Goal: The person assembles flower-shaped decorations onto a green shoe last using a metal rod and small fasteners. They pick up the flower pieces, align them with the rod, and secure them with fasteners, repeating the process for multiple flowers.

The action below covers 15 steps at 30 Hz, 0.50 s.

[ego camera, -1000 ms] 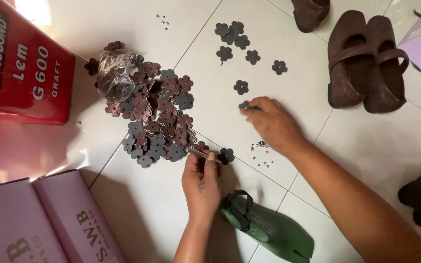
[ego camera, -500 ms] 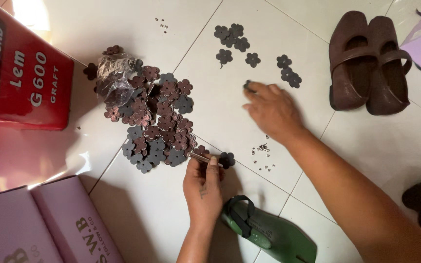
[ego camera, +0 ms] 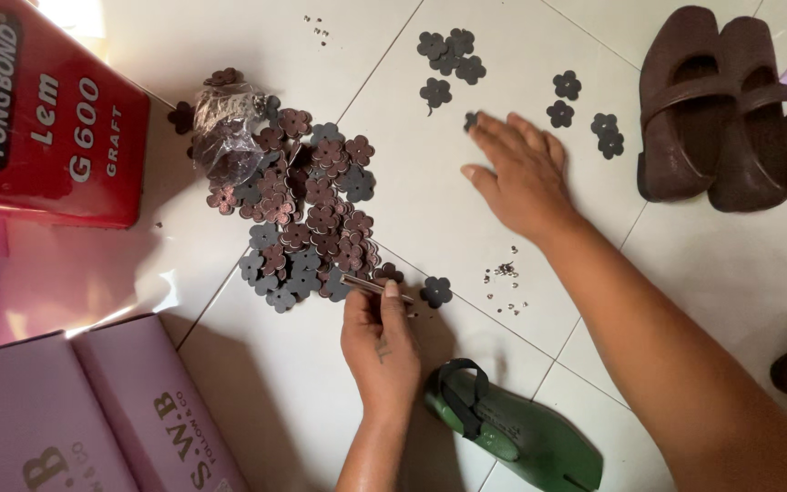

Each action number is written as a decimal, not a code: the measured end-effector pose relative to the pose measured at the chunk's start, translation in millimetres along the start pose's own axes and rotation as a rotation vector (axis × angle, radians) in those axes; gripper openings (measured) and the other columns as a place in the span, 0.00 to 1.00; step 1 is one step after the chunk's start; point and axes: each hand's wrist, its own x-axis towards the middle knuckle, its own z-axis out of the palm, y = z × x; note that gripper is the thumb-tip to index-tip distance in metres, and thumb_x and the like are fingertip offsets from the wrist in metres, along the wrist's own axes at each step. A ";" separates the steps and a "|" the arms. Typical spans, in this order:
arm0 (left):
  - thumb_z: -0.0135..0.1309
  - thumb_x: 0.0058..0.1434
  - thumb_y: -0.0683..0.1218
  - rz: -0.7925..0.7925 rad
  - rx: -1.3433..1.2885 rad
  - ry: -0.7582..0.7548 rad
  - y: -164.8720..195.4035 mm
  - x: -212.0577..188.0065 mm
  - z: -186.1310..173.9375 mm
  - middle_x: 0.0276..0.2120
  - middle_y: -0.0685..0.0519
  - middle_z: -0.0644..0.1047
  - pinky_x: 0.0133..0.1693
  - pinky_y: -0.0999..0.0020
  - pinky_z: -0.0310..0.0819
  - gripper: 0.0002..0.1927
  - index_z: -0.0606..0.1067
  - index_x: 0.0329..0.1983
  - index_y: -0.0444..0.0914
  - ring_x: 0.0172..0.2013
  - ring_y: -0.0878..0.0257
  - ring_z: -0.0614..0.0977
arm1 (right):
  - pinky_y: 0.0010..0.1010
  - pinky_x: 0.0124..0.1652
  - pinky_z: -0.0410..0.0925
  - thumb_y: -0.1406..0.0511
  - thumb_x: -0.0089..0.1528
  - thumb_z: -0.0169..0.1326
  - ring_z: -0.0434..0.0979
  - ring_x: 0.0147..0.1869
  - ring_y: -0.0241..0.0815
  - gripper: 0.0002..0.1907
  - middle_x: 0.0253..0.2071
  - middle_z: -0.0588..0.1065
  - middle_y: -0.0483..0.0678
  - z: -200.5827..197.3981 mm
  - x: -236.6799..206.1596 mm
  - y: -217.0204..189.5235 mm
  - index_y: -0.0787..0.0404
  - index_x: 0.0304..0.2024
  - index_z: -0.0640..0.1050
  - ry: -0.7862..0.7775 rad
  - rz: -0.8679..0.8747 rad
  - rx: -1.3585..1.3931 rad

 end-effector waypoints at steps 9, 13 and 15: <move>0.48 0.71 0.44 0.111 -0.073 -0.019 -6.1 -0.8 1.5 0.35 0.54 0.77 0.40 0.73 0.73 0.08 0.74 0.43 0.33 0.35 0.70 0.76 | 0.52 0.69 0.45 0.64 0.58 0.56 0.59 0.74 0.47 0.24 0.66 0.70 0.40 -3.0 -118.4 -75.5 0.52 0.59 0.77 -0.121 -0.153 0.018; 0.50 0.69 0.43 0.054 -0.099 -0.070 -5.4 -4.4 1.5 0.35 0.53 0.78 0.39 0.72 0.75 0.07 0.73 0.46 0.34 0.35 0.69 0.77 | 0.51 0.69 0.46 0.68 0.58 0.55 0.60 0.75 0.47 0.24 0.67 0.71 0.38 -3.8 -125.0 -81.3 0.51 0.58 0.78 -0.104 -0.160 -0.001; 0.51 0.69 0.43 0.096 -0.071 -0.112 -4.8 -5.7 1.4 0.36 0.53 0.78 0.40 0.72 0.75 0.08 0.73 0.46 0.34 0.35 0.68 0.77 | 0.51 0.68 0.46 0.69 0.57 0.54 0.60 0.74 0.49 0.25 0.67 0.71 0.41 -5.3 -127.1 -80.6 0.54 0.58 0.78 -0.065 -0.156 0.024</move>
